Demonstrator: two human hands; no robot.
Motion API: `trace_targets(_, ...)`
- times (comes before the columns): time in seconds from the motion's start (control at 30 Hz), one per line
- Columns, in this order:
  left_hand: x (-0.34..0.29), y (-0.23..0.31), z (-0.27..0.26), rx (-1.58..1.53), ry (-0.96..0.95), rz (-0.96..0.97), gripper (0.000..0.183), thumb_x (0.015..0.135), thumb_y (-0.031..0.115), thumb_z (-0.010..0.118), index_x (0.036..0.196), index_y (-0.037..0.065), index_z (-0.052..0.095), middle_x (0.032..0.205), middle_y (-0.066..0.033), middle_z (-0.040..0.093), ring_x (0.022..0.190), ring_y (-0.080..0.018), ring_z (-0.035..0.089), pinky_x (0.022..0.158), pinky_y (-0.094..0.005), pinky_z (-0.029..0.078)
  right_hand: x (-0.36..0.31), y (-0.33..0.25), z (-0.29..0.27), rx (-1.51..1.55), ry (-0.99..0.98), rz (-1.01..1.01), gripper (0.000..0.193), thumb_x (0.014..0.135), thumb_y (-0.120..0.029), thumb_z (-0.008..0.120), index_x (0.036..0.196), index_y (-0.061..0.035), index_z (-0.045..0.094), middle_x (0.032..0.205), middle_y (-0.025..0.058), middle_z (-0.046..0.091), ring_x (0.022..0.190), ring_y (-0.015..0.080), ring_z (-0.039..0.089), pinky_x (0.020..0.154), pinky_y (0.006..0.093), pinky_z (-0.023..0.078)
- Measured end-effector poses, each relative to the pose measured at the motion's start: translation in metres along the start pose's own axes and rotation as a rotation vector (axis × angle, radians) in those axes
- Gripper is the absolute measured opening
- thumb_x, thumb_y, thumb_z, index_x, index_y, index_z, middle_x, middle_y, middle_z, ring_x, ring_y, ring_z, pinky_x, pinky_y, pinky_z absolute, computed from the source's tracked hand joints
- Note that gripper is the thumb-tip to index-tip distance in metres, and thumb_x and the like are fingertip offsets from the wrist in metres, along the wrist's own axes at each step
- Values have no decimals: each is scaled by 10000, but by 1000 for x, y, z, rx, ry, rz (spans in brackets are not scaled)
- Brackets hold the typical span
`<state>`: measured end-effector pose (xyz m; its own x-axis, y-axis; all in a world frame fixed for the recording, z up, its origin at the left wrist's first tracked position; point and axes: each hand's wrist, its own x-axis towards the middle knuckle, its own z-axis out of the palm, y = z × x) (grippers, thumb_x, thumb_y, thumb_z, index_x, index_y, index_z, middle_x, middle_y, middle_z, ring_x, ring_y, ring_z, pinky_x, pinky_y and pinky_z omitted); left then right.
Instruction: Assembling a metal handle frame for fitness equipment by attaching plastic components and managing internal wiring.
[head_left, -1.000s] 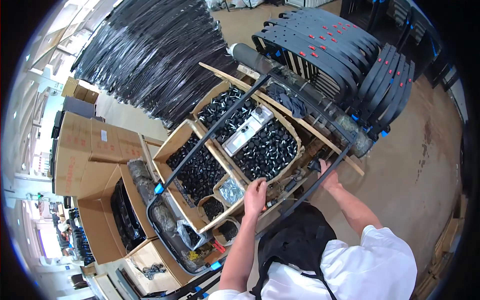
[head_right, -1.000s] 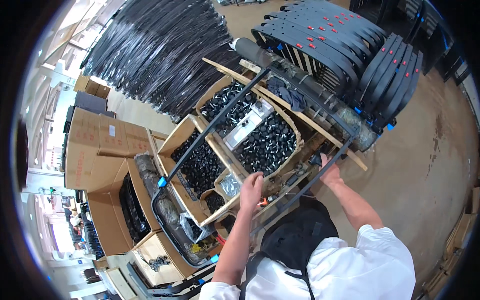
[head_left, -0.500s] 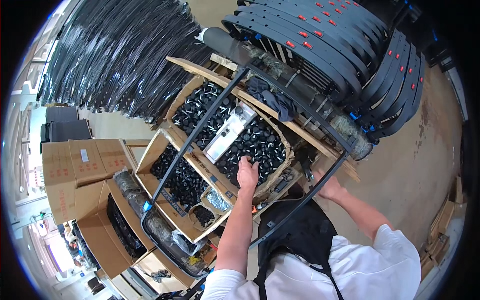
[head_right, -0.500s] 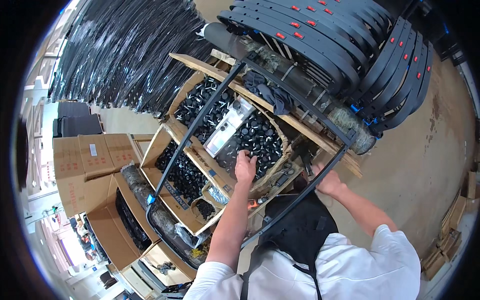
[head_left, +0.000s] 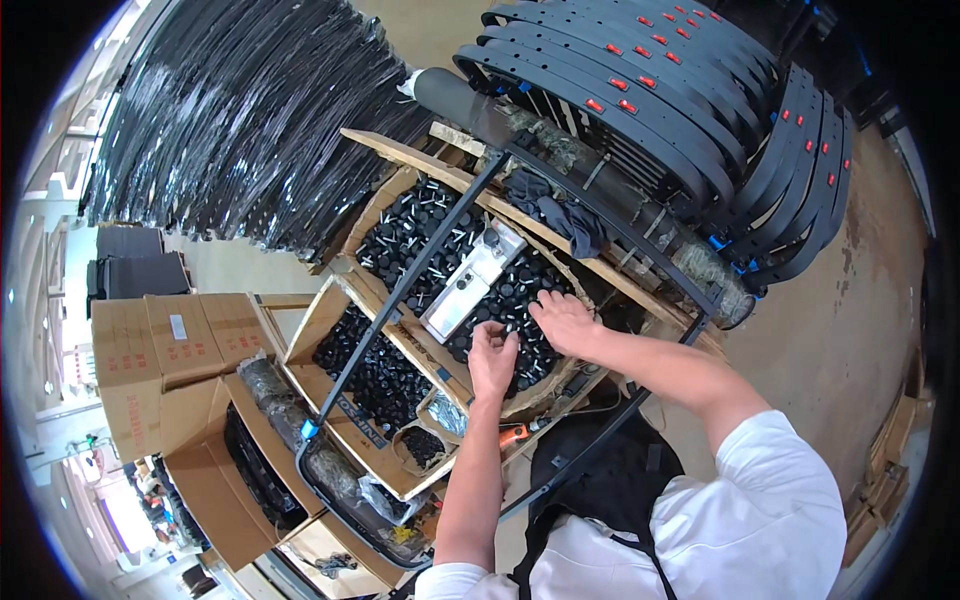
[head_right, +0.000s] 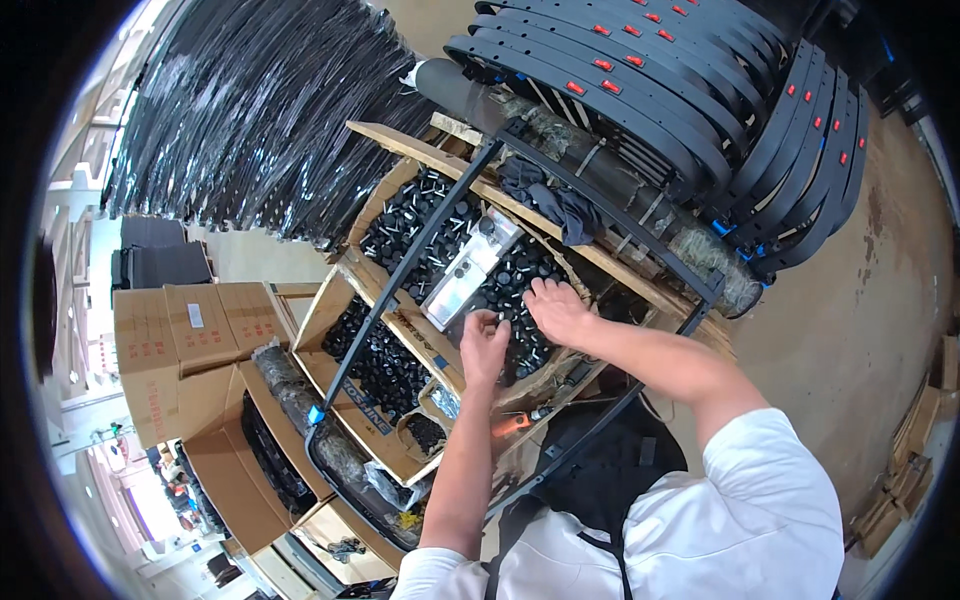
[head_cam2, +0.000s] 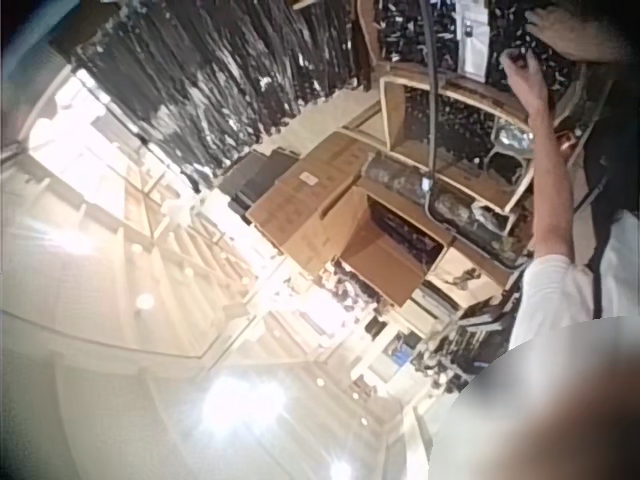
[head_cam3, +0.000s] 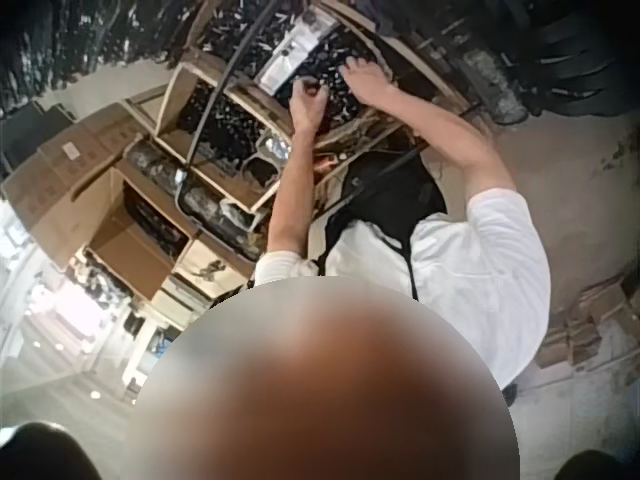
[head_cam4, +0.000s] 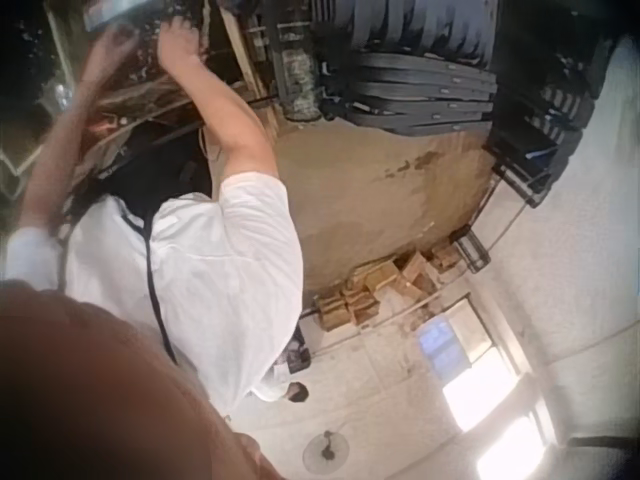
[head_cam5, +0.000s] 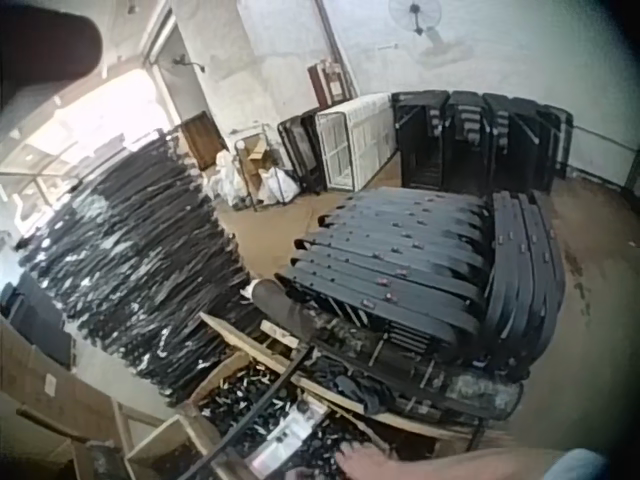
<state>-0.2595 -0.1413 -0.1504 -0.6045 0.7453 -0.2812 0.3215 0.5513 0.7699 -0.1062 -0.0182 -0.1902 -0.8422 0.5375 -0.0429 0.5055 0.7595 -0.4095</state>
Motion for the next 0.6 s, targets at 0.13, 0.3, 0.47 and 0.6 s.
trace_targets(0.13,37,22,-26,-191,17,141,304,1032,194,695,1262,-4,673,963,-29,677,769,-88,597,704,-270,519,18,1,24,-162,-127,-55,165,986,-172,571,1106,-84,644,1055,133,682,1040,364,680,851,465,577)
trace_targets(0.3,124,66,-41,-102,90,436,384,1067,234,656,1370,-1,662,1062,-47,719,873,-137,657,815,-293,547,1,-9,-26,541,-244,173,297,920,-58,648,1210,-77,710,1009,212,751,952,407,739,836,507,582)
trace_targets(0.47,207,143,-19,-24,-38,396,355,1025,237,701,1309,24,721,1154,-143,772,1069,-240,723,971,-362,548,-57,-11,-60,922,-142,356,309,930,-123,665,1222,-52,739,1059,164,729,1020,300,721,912,414,577)
trace_targets(0.6,253,156,1,-39,-63,492,374,1044,243,680,1362,47,702,1271,-139,765,1175,-251,715,1042,-362,520,-105,-14,-79,898,8,378,364,911,-199,732,1252,-73,738,1088,152,698,995,282,697,899,406,575)
